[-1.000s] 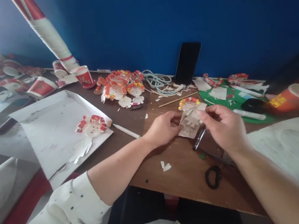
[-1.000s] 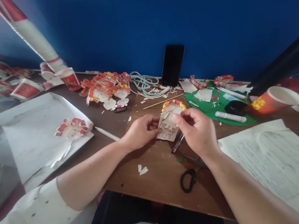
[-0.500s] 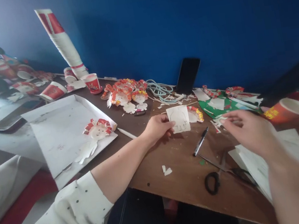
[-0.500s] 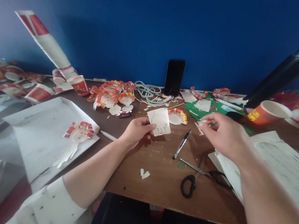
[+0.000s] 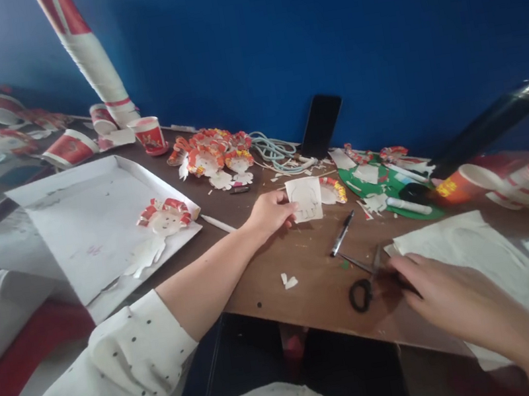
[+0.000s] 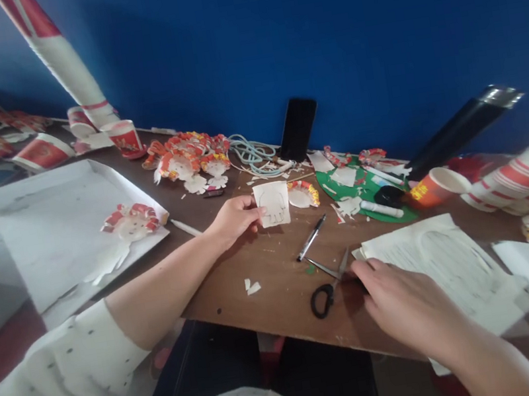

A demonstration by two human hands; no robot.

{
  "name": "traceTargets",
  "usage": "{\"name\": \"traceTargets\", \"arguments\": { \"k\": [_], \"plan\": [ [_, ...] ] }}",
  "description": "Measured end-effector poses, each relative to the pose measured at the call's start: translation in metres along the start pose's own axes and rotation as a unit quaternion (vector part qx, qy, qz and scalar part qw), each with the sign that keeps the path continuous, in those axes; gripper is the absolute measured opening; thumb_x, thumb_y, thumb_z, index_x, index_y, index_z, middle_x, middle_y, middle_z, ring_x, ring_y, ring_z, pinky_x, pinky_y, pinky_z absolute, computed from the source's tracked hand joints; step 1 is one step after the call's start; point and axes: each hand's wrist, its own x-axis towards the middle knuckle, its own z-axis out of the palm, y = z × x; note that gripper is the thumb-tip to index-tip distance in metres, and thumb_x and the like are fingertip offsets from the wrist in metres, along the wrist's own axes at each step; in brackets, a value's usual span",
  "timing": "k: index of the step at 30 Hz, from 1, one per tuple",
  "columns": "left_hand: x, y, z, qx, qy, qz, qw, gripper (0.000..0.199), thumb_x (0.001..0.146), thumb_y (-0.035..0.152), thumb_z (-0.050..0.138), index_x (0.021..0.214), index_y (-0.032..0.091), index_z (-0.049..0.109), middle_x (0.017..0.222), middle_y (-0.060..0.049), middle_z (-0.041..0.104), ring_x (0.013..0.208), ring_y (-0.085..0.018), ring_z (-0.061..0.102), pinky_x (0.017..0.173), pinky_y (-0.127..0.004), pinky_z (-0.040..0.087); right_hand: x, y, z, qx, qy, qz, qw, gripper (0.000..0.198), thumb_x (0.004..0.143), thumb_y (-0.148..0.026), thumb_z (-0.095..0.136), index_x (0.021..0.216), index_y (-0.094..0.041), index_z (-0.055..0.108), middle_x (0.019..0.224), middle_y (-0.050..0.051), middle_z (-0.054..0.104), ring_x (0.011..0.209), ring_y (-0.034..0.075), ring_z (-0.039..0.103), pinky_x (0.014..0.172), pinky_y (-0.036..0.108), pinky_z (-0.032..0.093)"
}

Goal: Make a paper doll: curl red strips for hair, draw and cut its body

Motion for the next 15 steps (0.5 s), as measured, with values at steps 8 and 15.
{"name": "traceTargets", "arguments": {
  "k": [8,15],
  "plan": [
    [0.001,-0.005,-0.006,0.028,0.023,0.018,0.999,0.011,0.078,0.019,0.065,0.069,0.015,0.061,0.056,0.002,0.060,0.041,-0.005,0.049,0.045,-0.018,0.036,0.005,-0.007,-0.012,-0.051,-0.062,0.008,0.997,0.025,0.079,-0.017,0.049,0.099,-0.025,0.063,0.094,0.006,0.068,0.079,0.023,0.066,0.057,0.029,0.034],
    [0.001,-0.003,-0.008,0.007,0.036,0.017,0.999,0.009,0.078,0.019,0.065,0.071,0.014,0.062,0.056,0.003,0.059,0.041,-0.005,0.047,0.045,-0.018,0.035,-0.013,0.004,-0.017,-0.043,0.007,0.050,0.998,0.025,0.077,-0.024,0.053,0.096,-0.030,0.067,0.072,0.000,0.072,0.064,0.025,0.068,0.048,0.028,0.034]
  ]
}}
